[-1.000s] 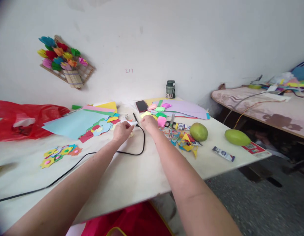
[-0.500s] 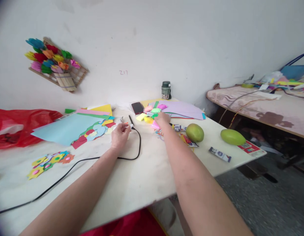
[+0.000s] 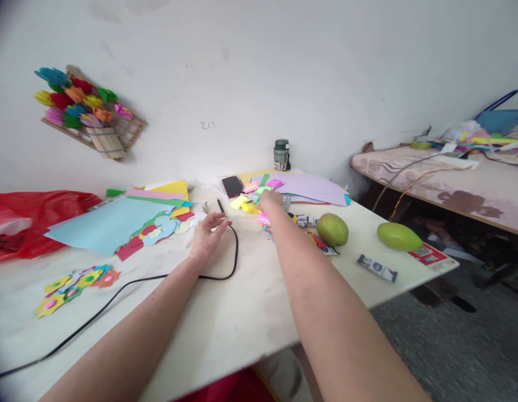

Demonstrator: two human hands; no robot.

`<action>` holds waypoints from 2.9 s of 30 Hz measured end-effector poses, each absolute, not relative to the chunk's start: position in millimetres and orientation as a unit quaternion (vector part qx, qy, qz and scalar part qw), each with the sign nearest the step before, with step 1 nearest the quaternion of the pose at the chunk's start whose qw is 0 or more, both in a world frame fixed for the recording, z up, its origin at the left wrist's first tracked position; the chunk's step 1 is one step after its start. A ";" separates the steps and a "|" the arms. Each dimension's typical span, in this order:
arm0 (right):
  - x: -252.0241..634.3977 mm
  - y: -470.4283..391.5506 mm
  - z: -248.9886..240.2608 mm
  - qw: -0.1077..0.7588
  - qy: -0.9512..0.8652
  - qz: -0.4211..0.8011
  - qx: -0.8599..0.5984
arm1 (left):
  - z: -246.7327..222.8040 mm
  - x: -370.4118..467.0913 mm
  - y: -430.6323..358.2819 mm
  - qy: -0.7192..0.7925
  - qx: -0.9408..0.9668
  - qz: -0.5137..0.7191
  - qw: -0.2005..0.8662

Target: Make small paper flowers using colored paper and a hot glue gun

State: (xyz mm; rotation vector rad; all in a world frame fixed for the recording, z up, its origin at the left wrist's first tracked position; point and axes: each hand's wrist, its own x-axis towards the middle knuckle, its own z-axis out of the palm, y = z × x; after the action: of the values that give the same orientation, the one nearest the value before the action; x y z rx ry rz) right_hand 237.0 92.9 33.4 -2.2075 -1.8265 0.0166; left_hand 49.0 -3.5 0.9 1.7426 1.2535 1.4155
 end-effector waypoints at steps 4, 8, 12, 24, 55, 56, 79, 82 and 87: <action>238.4 94.5 28.8 0.132 -0.644 -0.010 -0.753 | 1.3 47.9 -5.3 0.468 0.636 0.533 0.305; 239.8 91.7 25.4 0.158 -0.651 -0.010 -0.743 | -1.0 46.9 -4.8 0.469 0.625 0.536 0.319; 237.0 86.5 25.0 0.238 -0.647 -0.041 -0.723 | -2.5 45.1 -2.8 0.465 0.614 0.544 0.333; 153.3 30.4 14.2 0.376 -0.844 -0.141 -0.355 | 21.8 25.7 -10.2 0.389 0.424 0.602 0.553; 125.2 10.4 18.4 0.490 -0.580 0.519 -0.393 | 10.1 -19.1 -10.3 0.428 0.516 0.554 0.493; 125.7 10.1 17.0 0.491 -0.581 0.519 -0.390 | 9.7 -19.1 -10.6 0.429 0.516 0.553 0.494; 125.8 12.0 5.1 0.523 -0.605 0.491 -0.346 | 11.8 -23.9 -18.7 0.424 0.497 0.521 0.549; 125.6 12.0 6.0 0.520 -0.598 0.507 -0.339 | 12.3 -24.5 -18.1 0.429 0.492 0.529 0.543; 125.3 10.8 7.2 0.518 -0.571 0.530 -0.353 | 15.6 -23.6 -18.5 0.439 0.481 0.542 0.531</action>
State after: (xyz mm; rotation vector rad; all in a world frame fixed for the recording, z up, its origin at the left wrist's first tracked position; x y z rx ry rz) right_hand 125.3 10.8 7.2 -0.8474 -1.3709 1.2710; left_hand -23.6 -18.5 15.6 1.1486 1.0470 1.2937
